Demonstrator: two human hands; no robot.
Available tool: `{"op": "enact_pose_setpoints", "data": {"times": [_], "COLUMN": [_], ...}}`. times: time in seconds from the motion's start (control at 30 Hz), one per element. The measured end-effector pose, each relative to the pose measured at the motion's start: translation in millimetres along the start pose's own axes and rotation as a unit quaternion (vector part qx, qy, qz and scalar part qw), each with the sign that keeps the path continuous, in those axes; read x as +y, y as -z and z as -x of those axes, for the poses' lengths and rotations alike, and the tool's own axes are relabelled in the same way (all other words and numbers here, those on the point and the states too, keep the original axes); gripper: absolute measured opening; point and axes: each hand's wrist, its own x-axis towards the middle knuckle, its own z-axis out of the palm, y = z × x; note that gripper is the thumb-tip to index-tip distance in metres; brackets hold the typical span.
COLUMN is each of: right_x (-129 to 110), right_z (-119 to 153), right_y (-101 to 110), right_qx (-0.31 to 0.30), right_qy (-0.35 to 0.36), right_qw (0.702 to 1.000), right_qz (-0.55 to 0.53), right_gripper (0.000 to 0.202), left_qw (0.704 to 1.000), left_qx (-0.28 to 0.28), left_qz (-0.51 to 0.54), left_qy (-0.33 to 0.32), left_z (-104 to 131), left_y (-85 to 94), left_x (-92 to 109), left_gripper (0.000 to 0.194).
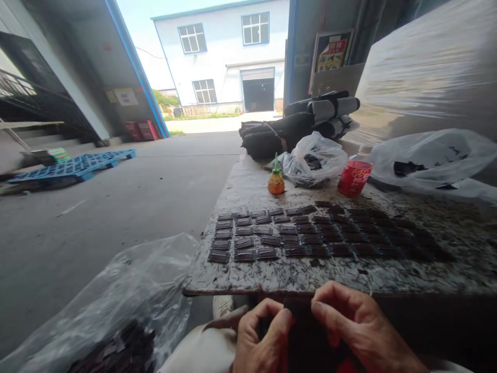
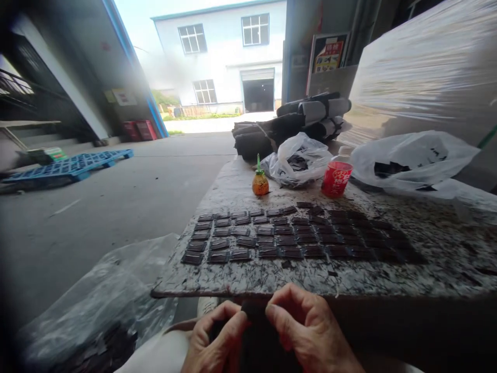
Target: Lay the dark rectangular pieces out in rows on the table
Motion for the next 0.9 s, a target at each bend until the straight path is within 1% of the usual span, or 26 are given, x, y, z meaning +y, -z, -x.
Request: {"op": "enact_pose_setpoints", "data": {"times": [0.1, 0.23, 0.4, 0.5, 0.63, 0.77, 0.9], "right_x": [1, 3, 0, -4, -5, -4, -17], "right_z": [-1, 0, -1, -3, -4, -5, -7], "right_y": [-3, -5, -7, -8, -12, -19, -30], "right_qx": [0.008, 0.013, 0.006, 0.001, -0.006, 0.016, 0.030], "right_qy": [-0.009, -0.039, -0.052, -0.054, -0.050, -0.039, -0.042], "right_qw": [1.000, 0.999, 0.999, 0.999, 0.999, 0.999, 0.998], "right_qz": [-0.016, -0.010, -0.001, 0.002, 0.005, 0.023, 0.045], "right_gripper": [0.043, 0.049, 0.040, 0.039, 0.039, 0.038, 0.038], "left_qw": [1.000, 1.000, 0.999, 0.999, 0.998, 0.998, 0.995], "left_qx": [-0.011, -0.022, -0.032, -0.037, -0.031, -0.018, 0.000], "left_qz": [-0.003, -0.007, -0.022, -0.036, -0.053, -0.066, -0.091], "left_qy": [0.015, 0.021, 0.010, 0.009, 0.006, -0.007, -0.043], "left_z": [3, 5, 4, 3, 2, 2, 1], "left_y": [4.5, 8.1, 6.6, 7.0, 8.5, 8.5, 12.9], "left_x": [2, 3, 2, 2, 2, 5, 17], "left_gripper": [0.047, 0.045, 0.042, 0.041, 0.044, 0.046, 0.043]}}
